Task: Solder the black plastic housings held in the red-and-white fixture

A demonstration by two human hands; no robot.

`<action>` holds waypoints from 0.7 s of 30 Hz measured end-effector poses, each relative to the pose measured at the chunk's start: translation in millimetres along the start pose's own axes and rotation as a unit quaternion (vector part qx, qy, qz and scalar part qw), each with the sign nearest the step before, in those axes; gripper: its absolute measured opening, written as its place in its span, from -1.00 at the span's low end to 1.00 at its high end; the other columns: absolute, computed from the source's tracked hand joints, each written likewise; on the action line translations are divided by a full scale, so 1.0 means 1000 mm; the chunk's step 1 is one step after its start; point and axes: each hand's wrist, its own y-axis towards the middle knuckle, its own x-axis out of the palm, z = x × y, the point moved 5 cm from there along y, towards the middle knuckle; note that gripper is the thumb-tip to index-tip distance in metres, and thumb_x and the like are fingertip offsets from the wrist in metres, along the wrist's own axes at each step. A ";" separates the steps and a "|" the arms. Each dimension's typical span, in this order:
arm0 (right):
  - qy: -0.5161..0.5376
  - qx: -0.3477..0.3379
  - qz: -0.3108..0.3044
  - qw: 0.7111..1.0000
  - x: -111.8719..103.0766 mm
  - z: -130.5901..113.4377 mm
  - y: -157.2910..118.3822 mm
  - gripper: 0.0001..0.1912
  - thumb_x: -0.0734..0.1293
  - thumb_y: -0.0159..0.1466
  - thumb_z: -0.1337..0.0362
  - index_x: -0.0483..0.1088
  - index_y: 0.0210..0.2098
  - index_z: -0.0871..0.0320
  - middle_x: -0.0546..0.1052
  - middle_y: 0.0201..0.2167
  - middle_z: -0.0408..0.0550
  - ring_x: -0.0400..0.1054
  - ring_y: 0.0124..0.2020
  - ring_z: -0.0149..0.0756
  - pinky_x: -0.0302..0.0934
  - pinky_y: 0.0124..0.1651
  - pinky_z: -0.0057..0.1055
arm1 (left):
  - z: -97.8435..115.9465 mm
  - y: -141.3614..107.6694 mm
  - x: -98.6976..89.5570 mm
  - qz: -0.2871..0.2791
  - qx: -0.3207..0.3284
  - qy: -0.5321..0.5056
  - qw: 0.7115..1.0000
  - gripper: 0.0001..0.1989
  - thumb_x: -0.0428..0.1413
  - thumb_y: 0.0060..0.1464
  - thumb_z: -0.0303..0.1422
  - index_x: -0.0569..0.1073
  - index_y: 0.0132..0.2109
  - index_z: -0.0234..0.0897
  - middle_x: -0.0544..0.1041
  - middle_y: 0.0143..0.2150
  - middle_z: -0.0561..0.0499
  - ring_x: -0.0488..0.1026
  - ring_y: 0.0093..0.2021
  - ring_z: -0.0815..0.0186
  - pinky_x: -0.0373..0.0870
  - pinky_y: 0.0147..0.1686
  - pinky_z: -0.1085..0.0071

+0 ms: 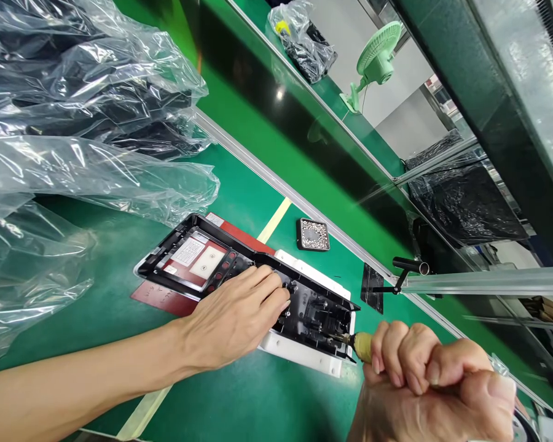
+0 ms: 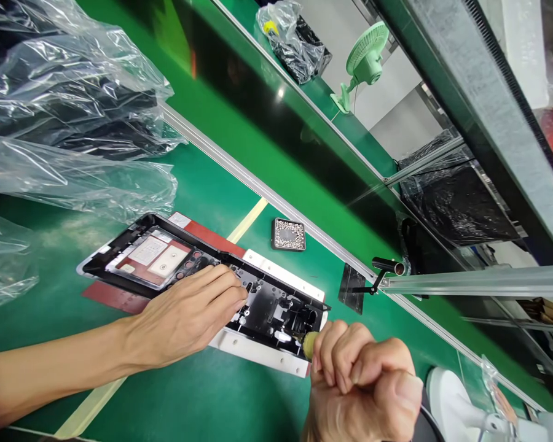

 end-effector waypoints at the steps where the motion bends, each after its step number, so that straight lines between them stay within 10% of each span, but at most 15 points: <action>1: -0.003 0.003 0.002 1.000 0.000 0.000 0.000 -0.65 0.05 0.34 0.24 0.27 -0.52 0.12 0.09 -0.73 -0.30 0.00 -0.77 -0.51 0.10 -0.75 -0.54 | 0.000 0.000 0.000 -0.001 -0.001 -0.001 1.000 -0.86 0.02 0.26 -0.55 0.46 -0.17 -0.31 0.43 -0.26 -0.05 0.28 -0.25 0.18 0.28 -0.26 0.20; 21: -0.003 0.013 0.029 0.999 -0.001 0.004 -0.001 -0.66 0.04 0.34 0.22 0.22 -0.53 0.11 0.09 -0.73 -0.30 -0.01 -0.78 -0.51 0.09 -0.77 -0.55 | 0.001 -0.002 0.001 -0.016 -0.003 0.004 1.000 -0.86 0.02 0.27 -0.53 0.46 -0.19 -0.29 0.41 -0.28 -0.04 0.27 -0.26 0.18 0.28 -0.23 0.19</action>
